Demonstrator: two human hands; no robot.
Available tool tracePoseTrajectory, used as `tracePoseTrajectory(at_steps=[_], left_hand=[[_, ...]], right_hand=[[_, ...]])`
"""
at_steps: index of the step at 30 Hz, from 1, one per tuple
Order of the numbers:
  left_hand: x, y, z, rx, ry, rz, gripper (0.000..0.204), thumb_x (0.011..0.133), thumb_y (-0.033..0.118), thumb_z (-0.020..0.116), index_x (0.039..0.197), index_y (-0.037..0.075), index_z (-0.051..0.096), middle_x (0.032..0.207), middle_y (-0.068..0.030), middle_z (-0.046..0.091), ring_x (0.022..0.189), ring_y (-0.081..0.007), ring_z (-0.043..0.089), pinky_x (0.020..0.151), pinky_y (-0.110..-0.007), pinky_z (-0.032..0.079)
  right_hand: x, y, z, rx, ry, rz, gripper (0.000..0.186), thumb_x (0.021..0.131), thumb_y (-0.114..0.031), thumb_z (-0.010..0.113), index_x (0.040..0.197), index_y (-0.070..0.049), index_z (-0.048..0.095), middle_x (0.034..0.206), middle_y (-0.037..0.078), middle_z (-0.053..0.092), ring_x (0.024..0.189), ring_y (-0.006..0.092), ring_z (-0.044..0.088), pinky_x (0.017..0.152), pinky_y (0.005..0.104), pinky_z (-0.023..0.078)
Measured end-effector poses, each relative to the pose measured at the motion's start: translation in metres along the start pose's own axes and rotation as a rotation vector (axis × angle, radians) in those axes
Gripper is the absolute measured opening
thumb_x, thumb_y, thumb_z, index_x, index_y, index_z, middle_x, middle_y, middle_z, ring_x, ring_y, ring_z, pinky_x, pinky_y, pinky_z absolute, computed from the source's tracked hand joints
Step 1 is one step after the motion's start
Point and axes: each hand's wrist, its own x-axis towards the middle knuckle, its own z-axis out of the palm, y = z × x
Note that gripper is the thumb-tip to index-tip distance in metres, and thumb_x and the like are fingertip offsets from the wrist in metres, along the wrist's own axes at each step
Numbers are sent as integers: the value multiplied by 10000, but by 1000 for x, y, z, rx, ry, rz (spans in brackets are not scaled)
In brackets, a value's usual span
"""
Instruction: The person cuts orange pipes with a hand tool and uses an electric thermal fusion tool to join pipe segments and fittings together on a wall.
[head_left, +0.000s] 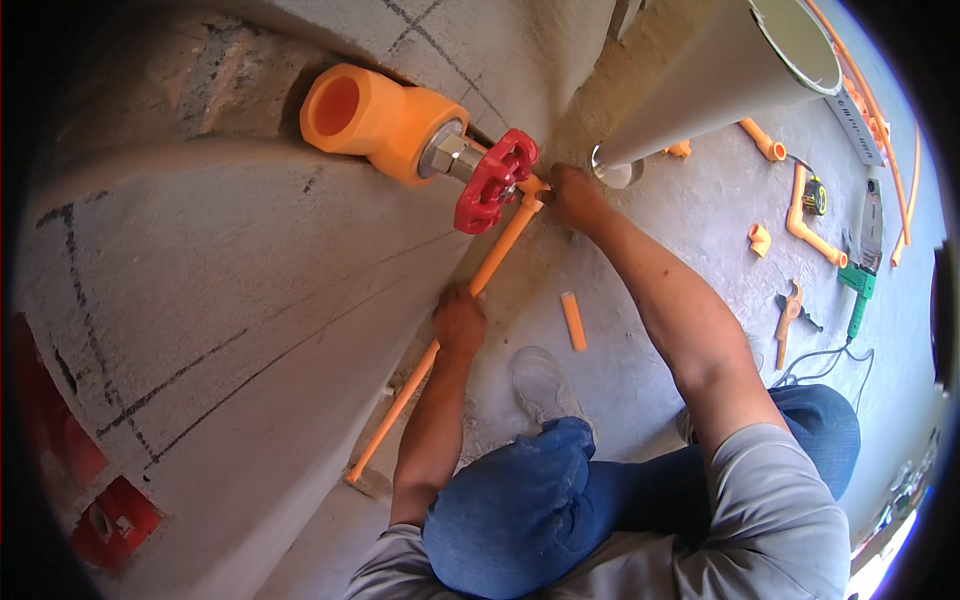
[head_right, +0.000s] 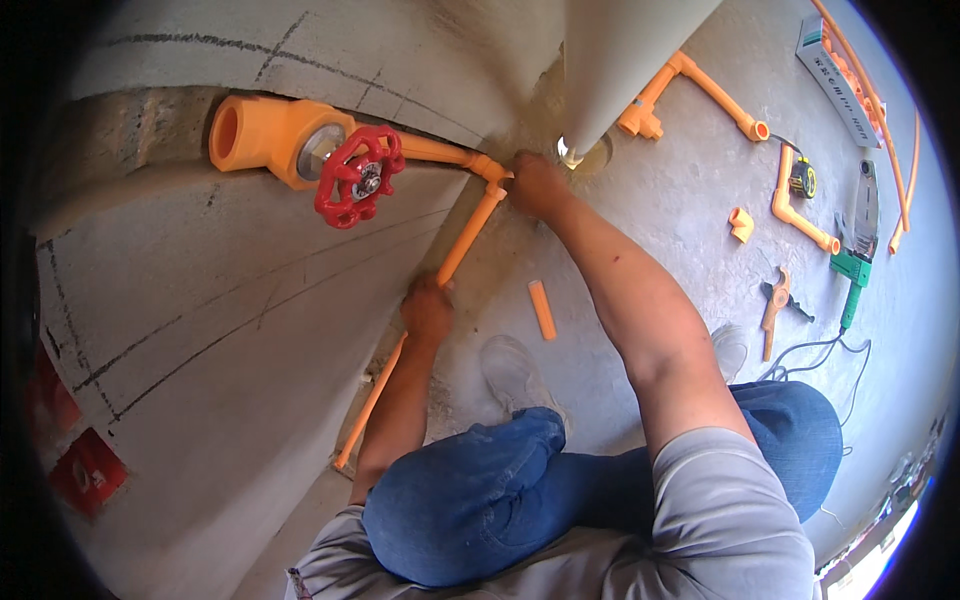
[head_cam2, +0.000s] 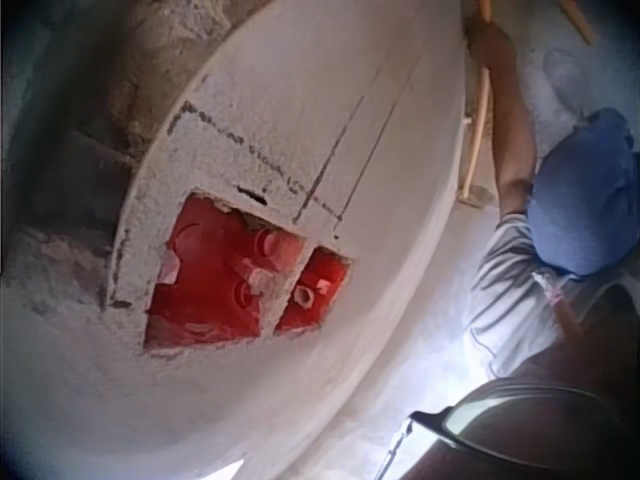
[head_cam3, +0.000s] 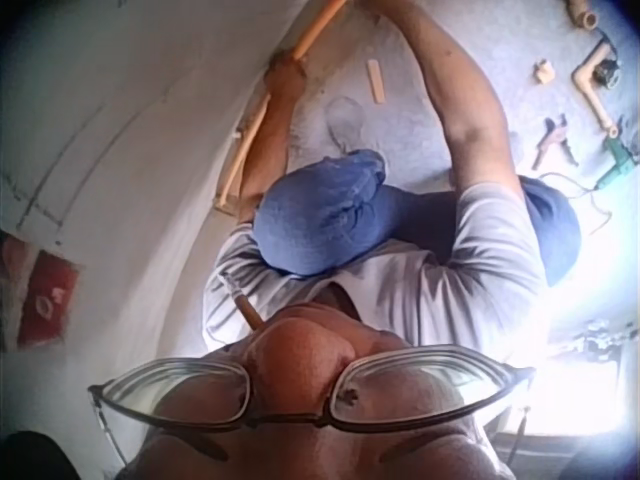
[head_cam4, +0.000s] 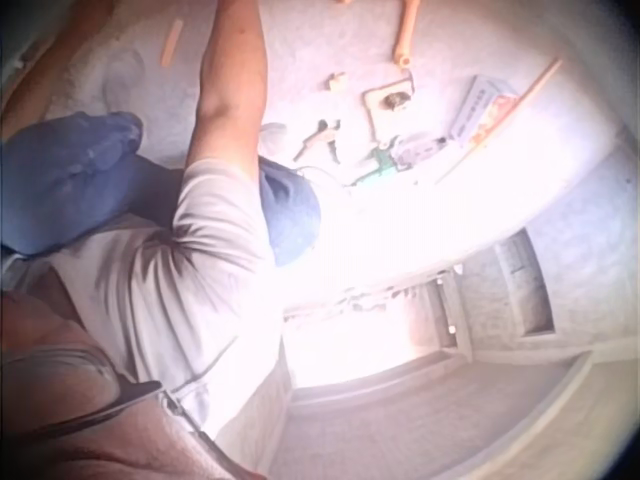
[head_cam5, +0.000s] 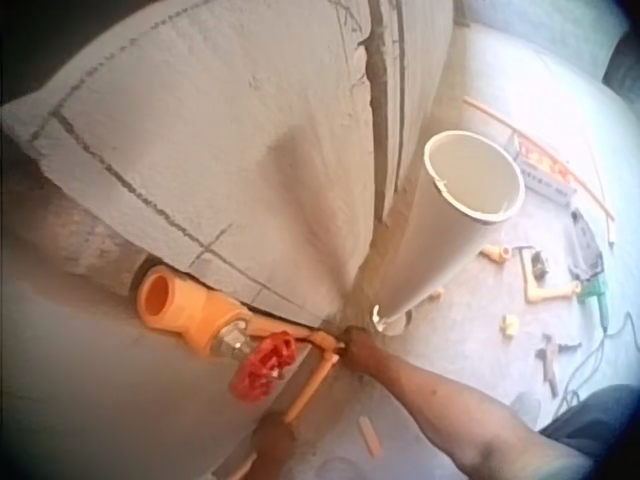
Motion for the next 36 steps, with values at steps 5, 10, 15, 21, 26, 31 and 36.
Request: tracePoseTrajectory(at_steps=[5, 10, 15, 21, 26, 31, 36], left_hand=[[1, 2, -2, -17, -48, -18, 328, 959, 340, 640, 1076, 35, 611, 1028, -154, 645, 1009, -356, 644, 806, -482, 556], [0, 4, 1, -2, -10, -31, 351, 975, 368, 613, 1097, 38, 615, 1068, -148, 652, 1041, -341, 641, 825, -482, 555], [-4, 10, -14, -24, -43, -109, 398, 983, 397, 595, 1139, 30, 610, 1089, -151, 646, 1085, -332, 627, 868, -486, 545], [-22, 48, -41, -26, 102, 34, 420, 966, 359, 632, 1193, 7, 597, 1181, -199, 628, 1163, -346, 590, 898, -483, 528], [-49, 114, -79, -610, -466, 187, 394, 959, 292, 643, 1234, 10, 621, 1133, -205, 680, 1036, -364, 660, 901, -443, 520], [-88, 93, -106, -694, -659, 207, 309, 955, 283, 657, 1120, 23, 669, 1000, -145, 712, 942, -261, 671, 862, -386, 520], [-152, 79, -230, -841, 17, -192, 226, 942, 236, 702, 921, 12, 683, 853, -70, 689, 807, -141, 621, 733, -318, 498]], right_hand=[[0, 5, 6, 13, 73, -16, 267, 902, -255, 686, 1103, -88, 740, 1111, 148, 655, 1080, 365, 632, 932, 451, 507], [-1, -1, 0, -47, 78, -57, 269, 883, -247, 704, 1071, -58, 742, 1068, 171, 664, 1021, 376, 646, 908, 454, 509], [-18, -4, -5, 69, 105, -72, 326, 907, -280, 686, 1131, -45, 710, 1126, 192, 649, 1106, 379, 616, 943, 460, 502], [-53, -1, -27, 95, 118, 89, 381, 919, -242, 637, 1250, -55, 661, 1196, 241, 656, 1076, 397, 640, 925, 471, 514], [-75, 19, -43, 24, 96, -52, 367, 917, -193, 607, 1239, -23, 654, 1082, 263, 690, 1023, 432, 654, 887, 478, 521], [-88, -19, -71, -153, -317, -71, 439, 904, -210, 618, 1309, -42, 619, 1095, 254, 689, 1073, 420, 637, 915, 473, 515], [-118, -47, -151, -317, -505, -242, 336, 870, -243, 674, 1109, -8, 681, 1117, 198, 703, 1079, 384, 655, 924, 470, 530]])
